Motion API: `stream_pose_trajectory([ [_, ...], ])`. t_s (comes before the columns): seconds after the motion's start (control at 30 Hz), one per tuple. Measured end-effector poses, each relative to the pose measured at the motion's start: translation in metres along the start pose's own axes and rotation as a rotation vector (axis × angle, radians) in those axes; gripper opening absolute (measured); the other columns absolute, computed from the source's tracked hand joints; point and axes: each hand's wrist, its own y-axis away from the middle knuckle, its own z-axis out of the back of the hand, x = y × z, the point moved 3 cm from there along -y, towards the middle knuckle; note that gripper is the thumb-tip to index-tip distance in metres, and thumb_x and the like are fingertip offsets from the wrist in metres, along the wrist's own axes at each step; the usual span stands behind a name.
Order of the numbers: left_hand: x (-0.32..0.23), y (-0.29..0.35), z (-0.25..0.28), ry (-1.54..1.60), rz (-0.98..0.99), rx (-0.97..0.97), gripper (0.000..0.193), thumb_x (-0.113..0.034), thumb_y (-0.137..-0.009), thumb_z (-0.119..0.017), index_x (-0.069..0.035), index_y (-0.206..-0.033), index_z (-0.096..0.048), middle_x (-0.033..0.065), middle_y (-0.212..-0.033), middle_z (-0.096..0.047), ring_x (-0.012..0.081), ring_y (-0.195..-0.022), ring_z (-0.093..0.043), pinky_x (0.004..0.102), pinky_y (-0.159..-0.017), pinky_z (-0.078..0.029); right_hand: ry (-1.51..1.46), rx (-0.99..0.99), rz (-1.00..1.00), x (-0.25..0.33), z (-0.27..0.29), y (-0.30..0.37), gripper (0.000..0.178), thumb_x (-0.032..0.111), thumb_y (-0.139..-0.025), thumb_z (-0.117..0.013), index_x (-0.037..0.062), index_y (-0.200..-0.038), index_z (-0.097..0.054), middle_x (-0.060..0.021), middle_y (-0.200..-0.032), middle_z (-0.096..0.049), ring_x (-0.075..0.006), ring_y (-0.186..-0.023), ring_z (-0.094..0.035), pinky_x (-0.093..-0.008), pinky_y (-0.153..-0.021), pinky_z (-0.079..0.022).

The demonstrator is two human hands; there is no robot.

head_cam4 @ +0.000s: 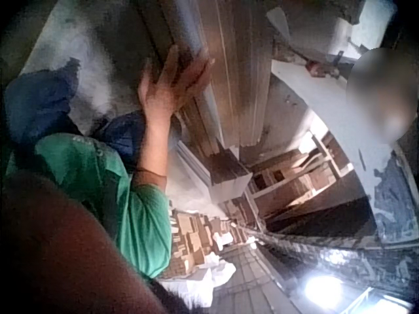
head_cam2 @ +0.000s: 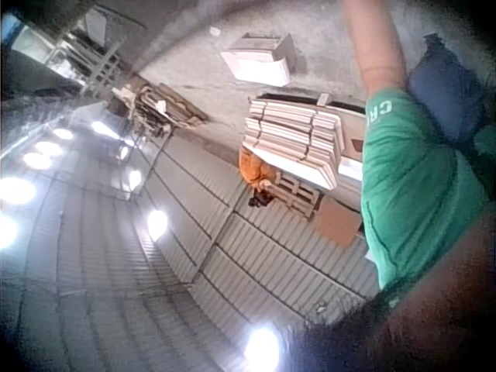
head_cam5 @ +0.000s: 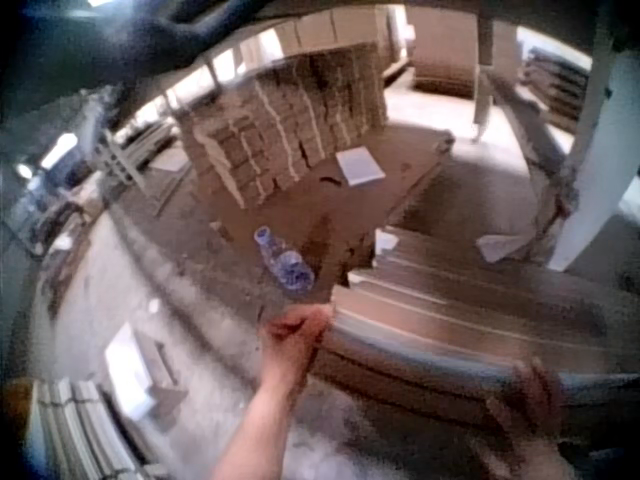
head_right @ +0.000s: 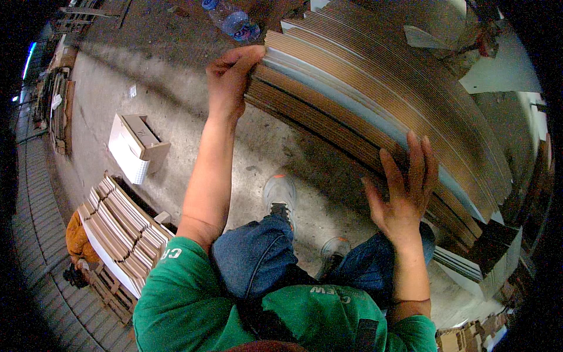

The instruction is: The person repeatedly picks up large white rectangular panels from a stack on the floor and places them onto a separate stack. The person handles the panels one at a time, lifting them with both hands and aligning them before setting them down.

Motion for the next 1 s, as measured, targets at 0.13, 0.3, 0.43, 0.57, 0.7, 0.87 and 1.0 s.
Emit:
stream_pose_trajectory([
  [0.13,0.001,-0.002,0.001,0.083,0.097,0.016,0.015,-0.015,-0.074,-0.068,-0.001,-0.078,-0.066,0.0031,-0.074,-0.062,0.0110,-0.066,-0.056,0.0223,-0.062,-0.045,0.022,0.033,0.009,0.001,0.001,-0.002,0.052,0.022,-0.067,-0.069,0.0116,-0.115,-0.051,-0.0142,-0.133,-0.038,-0.0368,-0.125,-0.029,-0.0518,-0.102,-0.021],
  [0.3,-0.013,0.000,-0.013,-0.038,0.185,-0.052,0.017,-0.018,-0.074,-0.069,-0.003,-0.069,-0.064,0.0011,-0.067,-0.060,0.0102,-0.060,-0.053,0.0216,-0.059,-0.042,0.020,0.067,0.021,-0.004,-0.004,0.003,0.053,0.022,-0.068,-0.068,0.0106,-0.117,-0.049,-0.0138,-0.133,-0.038,-0.0349,-0.125,-0.031,-0.0518,-0.102,-0.020],
  [0.43,-0.010,-0.001,-0.012,-0.063,0.148,-0.034,0.018,-0.020,-0.074,-0.070,-0.003,-0.072,-0.066,0.0007,-0.067,-0.060,0.0094,-0.060,-0.053,0.0216,-0.058,-0.042,0.004,0.065,0.015,-0.003,-0.001,0.001,0.053,0.022,-0.068,-0.068,0.0100,-0.116,-0.050,-0.0138,-0.132,-0.039,-0.0349,-0.124,-0.032,-0.0517,-0.102,-0.020],
  [0.57,-0.005,-0.002,-0.007,-0.063,0.100,-0.030,0.017,-0.018,-0.074,-0.070,-0.002,-0.079,-0.068,0.0022,-0.073,-0.063,0.0095,-0.065,-0.055,0.0220,-0.061,-0.043,-0.005,0.059,0.024,-0.003,-0.003,0.001,0.053,0.022,-0.067,-0.068,0.0095,-0.115,-0.051,-0.0142,-0.131,-0.039,-0.0347,-0.123,-0.032,-0.0517,-0.101,-0.021],
  [0.7,-0.006,-0.001,-0.001,-0.026,0.107,-0.001,0.017,-0.016,-0.074,-0.069,-0.001,-0.084,-0.068,0.0038,-0.078,-0.064,0.0112,-0.069,-0.058,0.0225,-0.066,-0.045,0.002,0.058,0.029,0.001,-0.004,0.000,0.053,0.022,-0.067,-0.068,0.0091,-0.115,-0.051,-0.0145,-0.131,-0.039,-0.0349,-0.123,-0.033,-0.0516,-0.101,-0.022],
  [0.87,-0.007,0.004,0.000,0.002,0.125,-0.002,0.019,-0.014,-0.077,-0.064,-0.002,-0.092,-0.066,0.0053,-0.084,-0.064,0.0113,-0.077,-0.058,0.0232,-0.068,-0.045,-0.030,0.063,0.014,0.000,-0.003,0.004,0.054,0.020,-0.065,-0.070,0.0089,-0.114,-0.051,-0.0152,-0.131,-0.039,-0.0360,-0.121,-0.034,-0.0510,-0.100,-0.025],
  [1.0,0.009,0.008,0.009,0.008,0.175,0.102,0.034,-0.027,-0.079,-0.057,-0.006,-0.105,-0.060,0.0073,-0.089,-0.064,0.0160,-0.084,-0.059,0.0305,-0.080,-0.045,-0.212,0.083,-0.020,-0.008,0.004,0.022,0.054,0.017,-0.068,-0.071,0.0096,-0.117,-0.050,-0.0153,-0.132,-0.038,-0.0352,-0.122,-0.034,-0.0460,-0.100,-0.028],
])
